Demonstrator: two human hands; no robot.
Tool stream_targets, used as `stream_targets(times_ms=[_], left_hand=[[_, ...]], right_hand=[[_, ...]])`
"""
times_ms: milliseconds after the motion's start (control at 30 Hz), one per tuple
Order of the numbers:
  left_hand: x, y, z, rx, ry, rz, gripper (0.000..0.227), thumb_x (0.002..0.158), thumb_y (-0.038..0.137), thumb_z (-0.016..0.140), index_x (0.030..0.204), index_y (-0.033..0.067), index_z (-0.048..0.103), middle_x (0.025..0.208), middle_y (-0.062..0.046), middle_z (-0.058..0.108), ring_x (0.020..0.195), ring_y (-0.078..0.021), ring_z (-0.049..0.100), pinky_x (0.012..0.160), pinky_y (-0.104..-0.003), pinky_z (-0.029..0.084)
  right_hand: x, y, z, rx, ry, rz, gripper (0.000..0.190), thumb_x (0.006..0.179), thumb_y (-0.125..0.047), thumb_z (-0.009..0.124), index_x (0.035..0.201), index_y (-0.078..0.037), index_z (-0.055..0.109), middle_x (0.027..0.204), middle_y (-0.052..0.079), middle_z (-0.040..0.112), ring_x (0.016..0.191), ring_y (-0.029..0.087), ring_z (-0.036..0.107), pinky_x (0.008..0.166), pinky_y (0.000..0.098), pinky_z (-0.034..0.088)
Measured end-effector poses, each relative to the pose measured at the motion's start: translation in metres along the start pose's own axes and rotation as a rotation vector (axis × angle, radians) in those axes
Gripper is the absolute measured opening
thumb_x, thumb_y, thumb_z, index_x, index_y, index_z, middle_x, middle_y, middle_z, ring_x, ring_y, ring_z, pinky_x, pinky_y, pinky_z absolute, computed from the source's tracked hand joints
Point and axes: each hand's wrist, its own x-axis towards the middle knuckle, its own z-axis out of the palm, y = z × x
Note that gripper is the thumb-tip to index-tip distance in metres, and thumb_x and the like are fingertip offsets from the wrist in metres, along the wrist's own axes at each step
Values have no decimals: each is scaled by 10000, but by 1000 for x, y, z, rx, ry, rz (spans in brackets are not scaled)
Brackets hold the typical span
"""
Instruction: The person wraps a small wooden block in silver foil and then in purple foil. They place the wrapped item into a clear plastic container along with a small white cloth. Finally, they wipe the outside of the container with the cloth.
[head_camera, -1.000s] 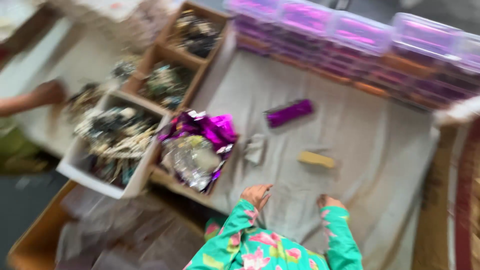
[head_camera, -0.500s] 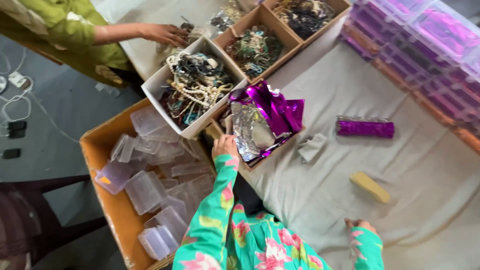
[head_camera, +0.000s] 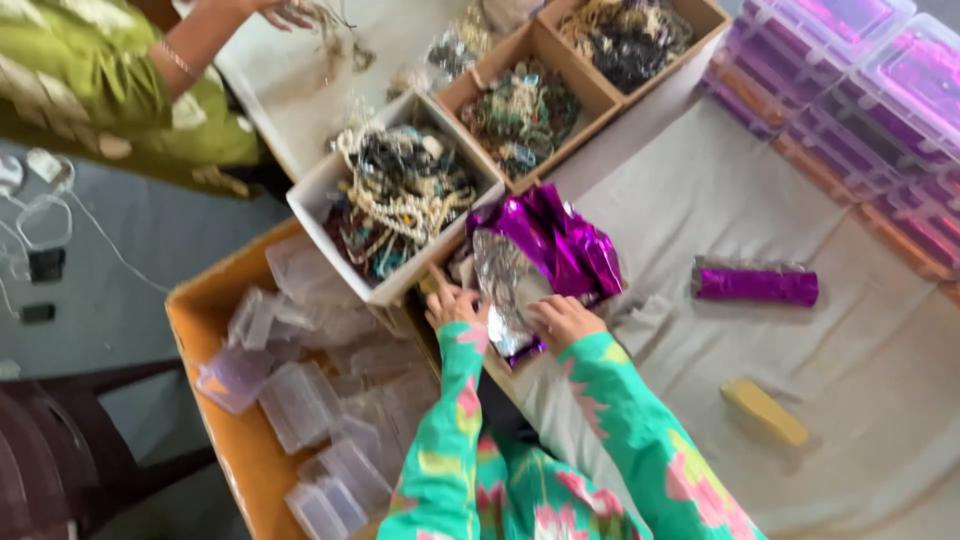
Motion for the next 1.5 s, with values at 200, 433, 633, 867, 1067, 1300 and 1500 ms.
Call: stream_targets(times_ms=[200, 433, 633, 867, 1067, 1300, 1500], left_hand=[[-4, 11, 10, -91, -17, 50, 193, 775, 274, 843, 853, 121, 756, 1060, -46, 620, 1074, -315, 549, 882, -475, 441], [-2, 3, 30, -452, -83, -1, 232, 839, 260, 796, 851, 68, 665, 961, -86, 625, 819, -297, 660, 715, -406, 528], [16, -12, -22, -625, -59, -305, 267, 881, 260, 801, 866, 50, 635, 727, -84, 651, 654, -170, 604, 595, -343, 493], [14, -78, -54, -876, 305, -328, 230, 947, 174, 753, 925, 8, 595, 869, -31, 693, 764, -114, 645, 662, -257, 535], [10, -53, -99, -921, 503, -116, 228, 996, 129, 753, 989, -8, 570, 1056, -71, 673, 888, -129, 660, 756, -268, 557], [1, 13, -117, -494, 438, 76, 245, 1024, 236, 699, 972, 5, 642, 1088, -164, 643, 952, -287, 686, 797, -419, 590], [-60, 81, -33, -187, -226, 407, 194, 909, 311, 749, 939, 122, 718, 882, -112, 699, 833, -325, 687, 695, -446, 553]], right_hand=[[32, 5, 59, -272, -208, 259, 696, 724, -338, 848, 1337, -200, 548, 1331, 114, 529, 1107, 354, 602, 724, 480, 577], [14, 27, 49, -111, -348, 435, 845, 706, -306, 876, 1446, -346, 469, 1404, 148, 467, 1104, 403, 589, 831, 491, 578], [5, 33, 13, 126, -53, 490, 909, 714, -378, 900, 1486, -240, 442, 1315, 184, 559, 1119, 437, 599, 946, 501, 525], [29, 25, -5, 238, 151, 580, 865, 724, -403, 909, 1436, -156, 485, 1317, 158, 620, 1199, 329, 631, 971, 445, 545], [28, 21, 33, 79, -37, 501, 839, 705, -382, 896, 1424, -190, 509, 1376, 136, 568, 1168, 363, 607, 933, 468, 539], [16, 21, 28, -27, 12, 343, 677, 750, -397, 874, 1334, -239, 570, 1373, 114, 580, 1205, 381, 584, 973, 490, 487], [-17, 20, 10, 1135, 137, 486, 565, 969, -294, 655, 1483, -120, 498, 1407, 42, 591, 1229, 154, 583, 1037, 319, 466]])
